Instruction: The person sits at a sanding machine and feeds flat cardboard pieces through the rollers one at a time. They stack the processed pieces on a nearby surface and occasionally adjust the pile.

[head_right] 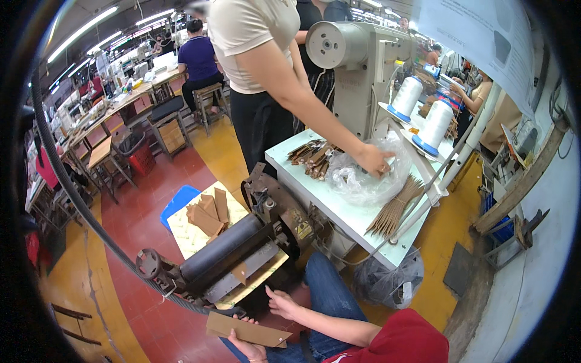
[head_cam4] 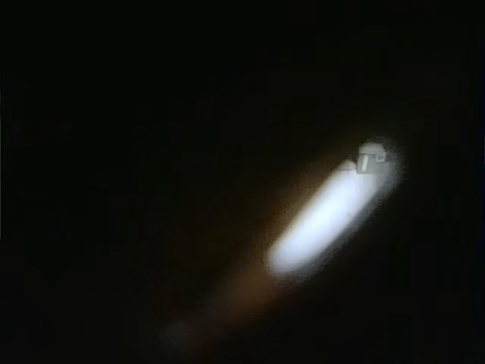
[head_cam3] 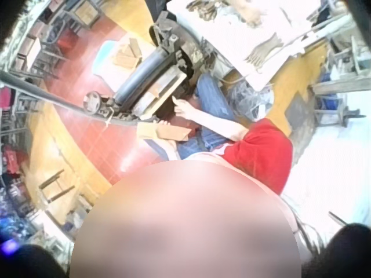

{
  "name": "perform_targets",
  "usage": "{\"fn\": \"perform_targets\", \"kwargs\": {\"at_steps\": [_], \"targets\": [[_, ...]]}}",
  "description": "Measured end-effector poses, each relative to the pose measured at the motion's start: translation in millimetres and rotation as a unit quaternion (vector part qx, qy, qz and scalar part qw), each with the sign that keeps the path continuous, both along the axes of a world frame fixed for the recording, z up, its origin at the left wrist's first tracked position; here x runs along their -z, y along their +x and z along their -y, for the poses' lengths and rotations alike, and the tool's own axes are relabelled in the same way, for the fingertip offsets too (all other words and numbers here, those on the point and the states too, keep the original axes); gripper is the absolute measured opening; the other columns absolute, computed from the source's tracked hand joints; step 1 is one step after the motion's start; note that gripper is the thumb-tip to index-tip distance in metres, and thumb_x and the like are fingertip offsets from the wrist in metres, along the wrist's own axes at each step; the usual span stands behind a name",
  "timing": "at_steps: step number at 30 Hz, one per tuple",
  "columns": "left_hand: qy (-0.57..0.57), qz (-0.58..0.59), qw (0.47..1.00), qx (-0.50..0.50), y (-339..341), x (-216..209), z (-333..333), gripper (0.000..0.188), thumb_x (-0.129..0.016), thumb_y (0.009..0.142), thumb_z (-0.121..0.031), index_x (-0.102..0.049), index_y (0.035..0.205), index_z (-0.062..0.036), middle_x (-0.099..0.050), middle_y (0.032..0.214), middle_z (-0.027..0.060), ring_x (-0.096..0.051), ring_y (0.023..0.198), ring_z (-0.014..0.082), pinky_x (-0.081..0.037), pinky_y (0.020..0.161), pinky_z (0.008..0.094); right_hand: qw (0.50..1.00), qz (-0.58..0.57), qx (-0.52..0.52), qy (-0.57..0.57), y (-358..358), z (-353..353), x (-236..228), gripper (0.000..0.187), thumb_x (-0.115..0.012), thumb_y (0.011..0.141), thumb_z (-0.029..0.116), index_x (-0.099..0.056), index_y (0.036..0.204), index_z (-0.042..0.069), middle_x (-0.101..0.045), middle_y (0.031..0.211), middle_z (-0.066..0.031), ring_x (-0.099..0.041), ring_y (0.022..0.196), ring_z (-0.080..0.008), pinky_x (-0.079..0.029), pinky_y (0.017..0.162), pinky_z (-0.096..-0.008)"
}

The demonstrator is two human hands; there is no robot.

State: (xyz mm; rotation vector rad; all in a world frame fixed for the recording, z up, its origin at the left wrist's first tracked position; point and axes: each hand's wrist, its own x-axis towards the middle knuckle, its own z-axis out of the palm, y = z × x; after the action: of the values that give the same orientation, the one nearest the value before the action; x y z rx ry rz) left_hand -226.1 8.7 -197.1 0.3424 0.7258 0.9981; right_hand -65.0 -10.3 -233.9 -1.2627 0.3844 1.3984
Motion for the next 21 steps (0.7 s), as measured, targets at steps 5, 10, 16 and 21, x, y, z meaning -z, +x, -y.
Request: {"fn": "perform_targets", "kwargs": {"at_steps": [5,10,16,21], "targets": [[0.036,-0.087,0.995,0.027,2.0,0.1,6.1,0.043,-0.041,0.098,-0.031,-0.041,0.128,-0.0004,-0.06,0.107,0.016,-0.061,0.097,0.0268,-0.052,0.084,0.0395,0.979,-0.105,-0.152,0.08,-8.1,63.7,-12.4,0.065,-0.063,0.087,0.045,-0.04,0.136,0.007,-0.052,0.126,-0.014,-0.05,0.116,-0.022,-0.041,0.097,-0.0369],[0.071,-0.136,0.988,0.017,8.1,-15.4,8.0,0.031,-0.054,0.094,-0.015,-0.046,0.119,0.002,-0.06,0.104,0.0164,-0.063,0.094,0.027,-0.053,0.081,0.0381,0.883,0.216,-0.371,0.189,-15.2,64.1,-50.4,0.042,-0.07,0.085,0.028,-0.058,0.116,0.003,-0.066,0.1,-0.0058,-0.062,0.09,-0.0091,-0.051,0.075,-0.0254],[0.083,-0.163,0.982,-0.041,8.8,-23.7,2.0,0.036,-0.052,0.096,-0.019,-0.044,0.127,-0.0026,-0.054,0.104,0.0042,-0.055,0.092,0.0139,-0.048,0.081,0.0303,0.797,0.506,-0.288,0.159,-15.7,44.3,-71.5,0.029,-0.069,0.084,0.027,-0.065,0.099,0.002,-0.069,0.082,-0.008,-0.065,0.071,-0.0121,-0.052,0.062,-0.0303],[0.024,-0.094,0.994,-0.055,-6.3,-18.7,-2.5,0.043,-0.043,0.099,-0.033,-0.042,0.131,-0.0052,-0.052,0.093,0.0046,-0.053,0.083,0.0149,-0.047,0.077,0.0322,0.897,0.358,-0.244,0.089,10.6,24.6,-34.8,0.023,-0.063,0.09,0.021,-0.063,0.104,0.002,-0.068,0.085,-0.0054,-0.064,0.074,-0.0087,-0.052,0.064,-0.025]]}}
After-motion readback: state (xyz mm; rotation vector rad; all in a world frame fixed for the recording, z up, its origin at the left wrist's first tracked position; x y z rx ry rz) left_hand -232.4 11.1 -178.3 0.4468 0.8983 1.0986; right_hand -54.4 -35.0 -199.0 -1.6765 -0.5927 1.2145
